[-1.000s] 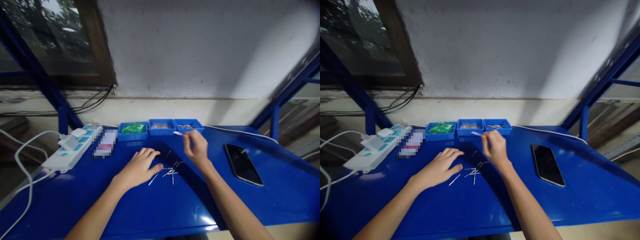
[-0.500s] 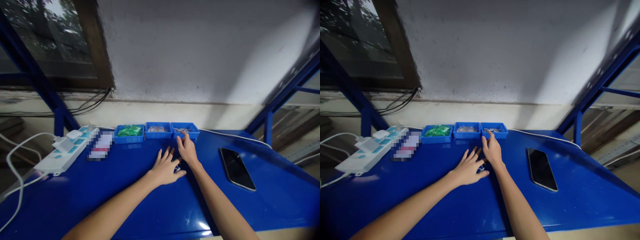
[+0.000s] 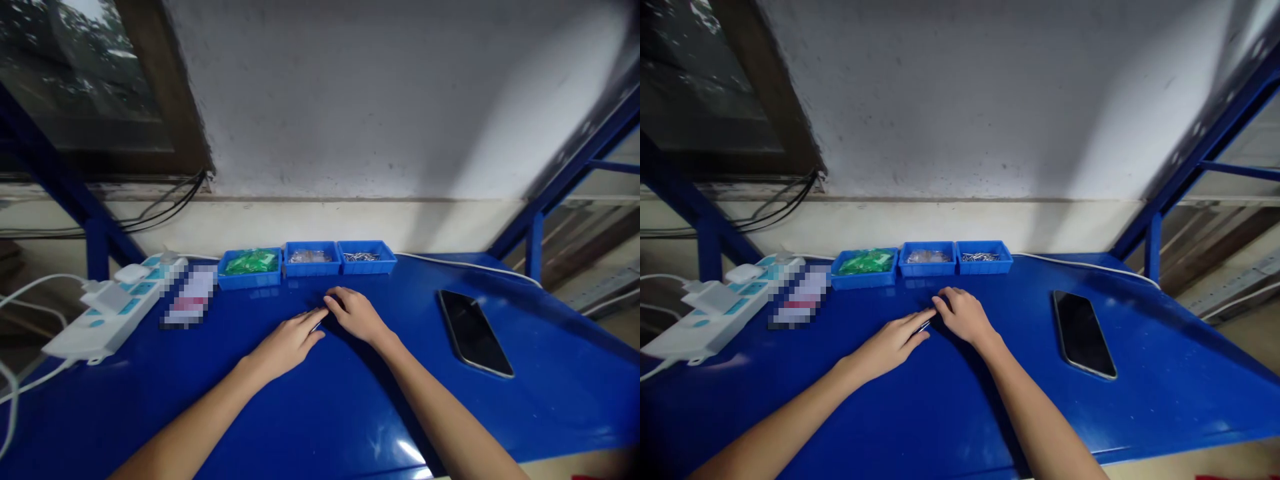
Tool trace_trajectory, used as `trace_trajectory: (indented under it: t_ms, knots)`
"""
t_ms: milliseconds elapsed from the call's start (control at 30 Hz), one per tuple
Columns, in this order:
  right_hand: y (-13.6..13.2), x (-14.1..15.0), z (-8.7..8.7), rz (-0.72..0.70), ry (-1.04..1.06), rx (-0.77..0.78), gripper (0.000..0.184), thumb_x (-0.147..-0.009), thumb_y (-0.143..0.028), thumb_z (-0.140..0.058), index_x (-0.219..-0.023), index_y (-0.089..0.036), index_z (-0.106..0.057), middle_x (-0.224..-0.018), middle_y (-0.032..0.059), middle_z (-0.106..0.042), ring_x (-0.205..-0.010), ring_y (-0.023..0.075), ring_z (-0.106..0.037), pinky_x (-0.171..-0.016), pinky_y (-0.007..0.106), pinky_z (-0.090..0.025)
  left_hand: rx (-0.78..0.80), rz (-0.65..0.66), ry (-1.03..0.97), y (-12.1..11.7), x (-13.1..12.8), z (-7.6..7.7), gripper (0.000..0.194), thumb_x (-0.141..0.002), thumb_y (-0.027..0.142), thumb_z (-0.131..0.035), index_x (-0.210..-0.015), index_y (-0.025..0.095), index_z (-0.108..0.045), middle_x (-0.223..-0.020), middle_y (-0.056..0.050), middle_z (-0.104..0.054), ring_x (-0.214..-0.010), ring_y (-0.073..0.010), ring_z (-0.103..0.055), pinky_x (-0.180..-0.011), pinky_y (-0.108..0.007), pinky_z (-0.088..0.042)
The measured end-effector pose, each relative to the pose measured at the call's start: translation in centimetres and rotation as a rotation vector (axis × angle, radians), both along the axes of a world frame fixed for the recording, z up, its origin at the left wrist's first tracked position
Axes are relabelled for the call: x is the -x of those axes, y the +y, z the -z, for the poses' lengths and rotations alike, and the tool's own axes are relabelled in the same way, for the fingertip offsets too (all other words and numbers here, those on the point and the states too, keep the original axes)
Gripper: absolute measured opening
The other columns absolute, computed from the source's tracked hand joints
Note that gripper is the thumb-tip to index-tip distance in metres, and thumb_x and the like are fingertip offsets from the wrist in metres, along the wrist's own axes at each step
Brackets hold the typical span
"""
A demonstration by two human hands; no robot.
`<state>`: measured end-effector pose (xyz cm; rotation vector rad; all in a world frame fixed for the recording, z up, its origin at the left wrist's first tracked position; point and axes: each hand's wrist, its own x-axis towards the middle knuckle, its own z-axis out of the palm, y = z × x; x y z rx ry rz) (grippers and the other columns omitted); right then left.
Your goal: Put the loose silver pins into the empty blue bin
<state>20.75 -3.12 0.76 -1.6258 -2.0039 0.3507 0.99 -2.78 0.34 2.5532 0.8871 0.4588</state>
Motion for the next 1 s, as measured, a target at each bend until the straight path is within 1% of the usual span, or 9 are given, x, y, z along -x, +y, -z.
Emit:
trace_trajectory:
  t_ms: [133,233,367,433,533,633,767,900,1000]
  knots:
    - [-0.4,0.5,-0.2,-0.09,0.012,0.006,0.035,-0.093,-0.041,-0.031,-0.099,-0.022,-0.059,-0.095,0.0055,-0.064,-0.09,0.0162,-0.058,-0.078,0.027,-0.04,-0.102,-0.138,-0.023,0.7,1.0,-1.4,0.034,-0.094,0.028,-0.031,-0.122,0.024,-0.049,-0.118,-0.004,-0.06,-0.107,-0.0195,-0.056,-0.092,-0.034,-0.044]
    - [-0.7,0.5,-0.4,-0.107,0.003,0.007,0.033,-0.09,-0.042,-0.037,-0.103,-0.021,-0.059,-0.09,0.0053,-0.063,-0.082,0.0163,-0.058,-0.071,0.027,-0.041,-0.119,-0.245,-0.01,0.8,2.7,-2.6,0.031,-0.093,0.029,-0.031,-0.11,0.024,-0.057,-0.107,-0.003,-0.064,-0.097,-0.0188,-0.059,-0.087,-0.033,-0.044]
    - [-1.1,0.6,-0.7,-0.191,-0.075,0.025,0.034,-0.083,-0.043,-0.051,-0.108,-0.021,-0.058,-0.08,0.0031,-0.059,-0.072,0.0153,-0.054,-0.063,0.027,-0.039,-0.012,-0.232,0.083,0.1,4.2,-3.4,0.026,-0.09,0.037,-0.038,-0.101,0.026,-0.059,-0.094,-0.001,-0.064,-0.08,-0.0168,-0.061,-0.07,-0.027,-0.045]
    - [-1.2,0.7,-0.8,-0.216,-0.09,0.017,0.034,-0.082,-0.041,-0.052,-0.109,-0.021,-0.058,-0.078,0.0027,-0.058,-0.073,0.0155,-0.053,-0.066,0.028,-0.04,0.01,-0.213,0.131,-0.1,4.4,-3.3,0.025,-0.087,0.041,-0.043,-0.095,0.026,-0.06,-0.089,0.0,-0.063,-0.072,-0.016,-0.06,-0.062,-0.025,-0.043]
    - [-1.3,0.9,-0.7,-0.222,-0.098,0.015,0.034,-0.082,-0.041,-0.052,-0.109,-0.021,-0.058,-0.079,0.0031,-0.058,-0.075,0.016,-0.053,-0.068,0.029,-0.04,0.018,-0.218,0.175,-0.1,4.1,-2.8,0.02,-0.083,0.041,-0.049,-0.09,0.025,-0.06,-0.086,0.0,-0.06,-0.068,-0.0154,-0.058,-0.059,-0.025,-0.04]
    - [-1.3,1.0,-0.8,-0.227,-0.103,0.022,0.035,-0.083,-0.04,-0.051,-0.11,-0.02,-0.057,-0.08,0.004,-0.058,-0.076,0.0162,-0.053,-0.068,0.029,-0.04,0.021,-0.239,0.178,-0.1,3.8,-2.4,0.013,-0.084,0.031,-0.047,-0.088,0.025,-0.058,-0.085,0.001,-0.058,-0.069,-0.0148,-0.057,-0.061,-0.025,-0.04]
    - [-1.3,1.1,-0.8,-0.212,-0.105,0.01,0.032,-0.083,-0.039,-0.051,-0.108,-0.02,-0.059,-0.079,0.0037,-0.058,-0.075,0.0159,-0.053,-0.069,0.029,-0.04,-0.019,-0.228,0.158,-0.1,3.7,-2.3,0.016,-0.085,0.02,-0.041,-0.084,0.024,-0.057,-0.091,0.0,-0.058,-0.085,-0.017,-0.056,-0.07,-0.027,-0.042]
    - [-1.3,1.2,-0.7,-0.206,-0.089,0.001,0.03,-0.085,-0.038,-0.05,-0.107,-0.02,-0.059,-0.082,0.0041,-0.058,-0.074,0.0152,-0.053,-0.067,0.028,-0.04,-0.005,-0.217,0.147,0.6,4.7,-2.2,0.016,-0.083,0.028,-0.049,-0.097,0.024,-0.055,-0.101,-0.002,-0.056,-0.096,-0.0207,-0.053,-0.08,-0.032,-0.042]
    - [-1.2,1.1,-0.5,-0.208,-0.077,0.013,0.029,-0.086,-0.038,-0.048,-0.107,-0.021,-0.058,-0.083,0.004,-0.058,-0.074,0.0153,-0.054,-0.066,0.028,-0.041,0.066,-0.222,0.153,1.3,5.7,-2.2,0.018,-0.081,0.031,-0.052,-0.098,0.025,-0.054,-0.102,-0.002,-0.055,-0.097,-0.0207,-0.053,-0.079,-0.031,-0.043]
